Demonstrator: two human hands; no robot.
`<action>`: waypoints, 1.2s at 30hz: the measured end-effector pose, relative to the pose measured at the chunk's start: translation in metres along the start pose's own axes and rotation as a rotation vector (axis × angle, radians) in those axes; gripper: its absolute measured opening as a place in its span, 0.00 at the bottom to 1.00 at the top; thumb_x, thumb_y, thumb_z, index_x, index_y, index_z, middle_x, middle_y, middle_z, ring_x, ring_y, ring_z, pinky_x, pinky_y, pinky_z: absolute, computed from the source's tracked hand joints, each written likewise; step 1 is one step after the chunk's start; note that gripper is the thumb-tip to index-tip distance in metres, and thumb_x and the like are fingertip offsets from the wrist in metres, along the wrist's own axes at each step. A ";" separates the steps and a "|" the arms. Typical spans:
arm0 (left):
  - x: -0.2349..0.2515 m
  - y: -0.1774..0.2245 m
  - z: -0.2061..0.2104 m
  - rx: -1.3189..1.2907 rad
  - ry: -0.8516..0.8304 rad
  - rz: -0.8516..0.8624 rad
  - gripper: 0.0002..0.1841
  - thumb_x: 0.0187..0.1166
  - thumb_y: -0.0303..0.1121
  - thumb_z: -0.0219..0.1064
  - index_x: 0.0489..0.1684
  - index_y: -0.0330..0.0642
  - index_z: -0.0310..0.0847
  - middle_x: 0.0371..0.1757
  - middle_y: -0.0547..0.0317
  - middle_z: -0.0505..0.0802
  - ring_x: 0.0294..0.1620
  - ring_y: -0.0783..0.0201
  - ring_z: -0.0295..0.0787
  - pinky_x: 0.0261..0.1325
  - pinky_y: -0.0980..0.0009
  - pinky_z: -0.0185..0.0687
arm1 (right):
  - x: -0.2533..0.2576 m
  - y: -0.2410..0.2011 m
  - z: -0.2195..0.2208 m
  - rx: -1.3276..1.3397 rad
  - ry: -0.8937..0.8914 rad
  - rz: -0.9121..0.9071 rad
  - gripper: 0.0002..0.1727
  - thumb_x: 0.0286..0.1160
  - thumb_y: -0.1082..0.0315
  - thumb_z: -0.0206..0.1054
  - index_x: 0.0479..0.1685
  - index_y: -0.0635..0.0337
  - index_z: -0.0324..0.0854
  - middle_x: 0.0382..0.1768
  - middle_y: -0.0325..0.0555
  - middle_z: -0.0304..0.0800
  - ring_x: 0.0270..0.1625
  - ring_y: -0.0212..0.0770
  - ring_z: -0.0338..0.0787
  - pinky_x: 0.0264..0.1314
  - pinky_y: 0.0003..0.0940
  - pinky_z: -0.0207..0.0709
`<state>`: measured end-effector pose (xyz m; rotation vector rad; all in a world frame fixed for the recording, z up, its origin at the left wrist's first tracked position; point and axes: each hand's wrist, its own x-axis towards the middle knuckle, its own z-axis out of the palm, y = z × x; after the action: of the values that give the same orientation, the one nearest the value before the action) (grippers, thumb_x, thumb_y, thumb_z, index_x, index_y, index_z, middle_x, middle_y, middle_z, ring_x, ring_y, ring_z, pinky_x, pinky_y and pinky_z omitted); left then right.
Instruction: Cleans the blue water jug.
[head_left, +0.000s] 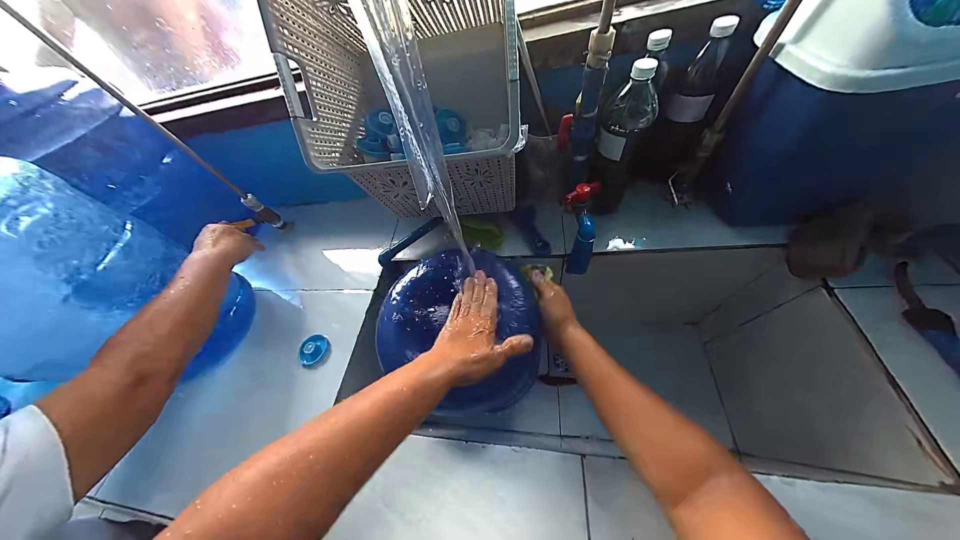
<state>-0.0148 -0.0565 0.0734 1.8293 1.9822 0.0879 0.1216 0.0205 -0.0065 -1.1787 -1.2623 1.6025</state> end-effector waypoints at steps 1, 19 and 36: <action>0.001 -0.005 0.000 0.036 -0.002 0.012 0.61 0.75 0.75 0.54 0.95 0.32 0.33 0.97 0.40 0.36 0.98 0.45 0.23 0.95 0.44 0.23 | -0.001 0.002 0.000 0.005 0.007 0.011 0.30 0.97 0.53 0.40 0.70 0.71 0.76 0.61 0.64 0.86 0.65 0.51 0.86 0.70 0.52 0.77; 0.046 0.039 0.014 0.162 0.182 0.064 0.47 0.88 0.65 0.42 0.95 0.33 0.41 0.96 0.35 0.45 0.97 0.36 0.29 0.88 0.27 0.18 | -0.085 0.001 -0.042 0.120 0.246 0.109 0.23 0.97 0.63 0.45 0.63 0.79 0.76 0.48 0.59 0.86 0.47 0.41 0.88 0.55 0.35 0.82; 0.042 0.010 -0.033 0.286 0.280 -0.062 0.26 0.92 0.49 0.52 0.87 0.56 0.69 0.79 0.09 0.66 0.81 0.11 0.57 0.70 0.18 0.57 | -0.123 -0.110 -0.381 -1.185 0.651 -0.025 0.22 0.93 0.67 0.51 0.73 0.73 0.78 0.75 0.70 0.78 0.80 0.67 0.77 0.83 0.63 0.66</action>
<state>-0.0183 -0.0068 0.0952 2.0211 2.3455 0.0456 0.5243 0.0311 0.0943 -2.1054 -1.7344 0.2096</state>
